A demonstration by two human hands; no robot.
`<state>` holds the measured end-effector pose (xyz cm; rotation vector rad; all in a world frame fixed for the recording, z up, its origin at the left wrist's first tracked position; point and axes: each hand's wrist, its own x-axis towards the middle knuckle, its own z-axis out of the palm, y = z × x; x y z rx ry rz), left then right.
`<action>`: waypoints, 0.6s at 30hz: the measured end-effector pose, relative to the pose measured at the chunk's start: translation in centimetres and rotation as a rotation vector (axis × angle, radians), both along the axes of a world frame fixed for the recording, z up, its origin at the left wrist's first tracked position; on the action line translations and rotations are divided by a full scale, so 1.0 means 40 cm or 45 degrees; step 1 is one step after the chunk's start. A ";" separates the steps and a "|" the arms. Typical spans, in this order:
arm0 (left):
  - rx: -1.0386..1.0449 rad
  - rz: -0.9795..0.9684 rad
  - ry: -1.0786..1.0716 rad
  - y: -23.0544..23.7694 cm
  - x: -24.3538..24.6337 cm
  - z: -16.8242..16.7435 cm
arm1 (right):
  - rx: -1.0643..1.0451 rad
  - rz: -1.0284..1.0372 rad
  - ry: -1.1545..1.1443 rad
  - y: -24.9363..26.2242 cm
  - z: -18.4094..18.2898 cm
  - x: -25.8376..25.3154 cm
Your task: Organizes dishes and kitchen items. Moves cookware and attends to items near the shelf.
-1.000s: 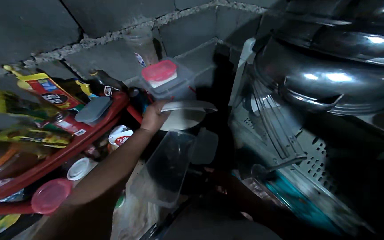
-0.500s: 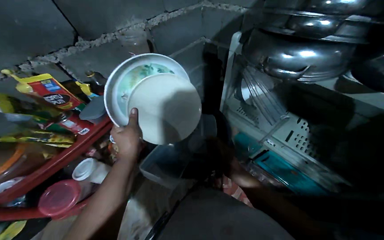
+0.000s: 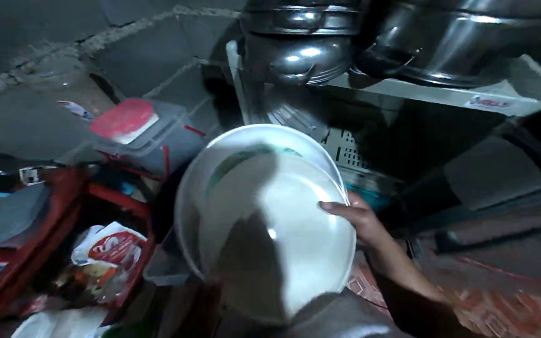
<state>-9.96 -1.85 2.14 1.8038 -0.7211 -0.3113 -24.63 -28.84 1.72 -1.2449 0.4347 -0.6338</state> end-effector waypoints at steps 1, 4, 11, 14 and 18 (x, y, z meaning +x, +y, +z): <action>0.144 -0.168 0.022 -0.019 -0.010 0.029 | 0.050 -0.110 0.032 -0.018 -0.003 -0.044; 0.428 -0.486 0.613 -0.160 -0.039 0.132 | 0.197 -0.430 0.120 -0.047 -0.031 -0.167; 0.170 -1.552 0.330 -0.365 0.019 -0.129 | 0.418 -0.957 0.028 -0.079 -0.155 -0.239; 0.255 -1.338 0.252 -0.474 -0.011 -0.175 | 0.353 -1.212 0.157 -0.146 -0.189 -0.176; 0.206 -1.108 0.207 -0.485 -0.007 -0.225 | -0.063 -1.215 0.405 -0.286 -0.206 -0.113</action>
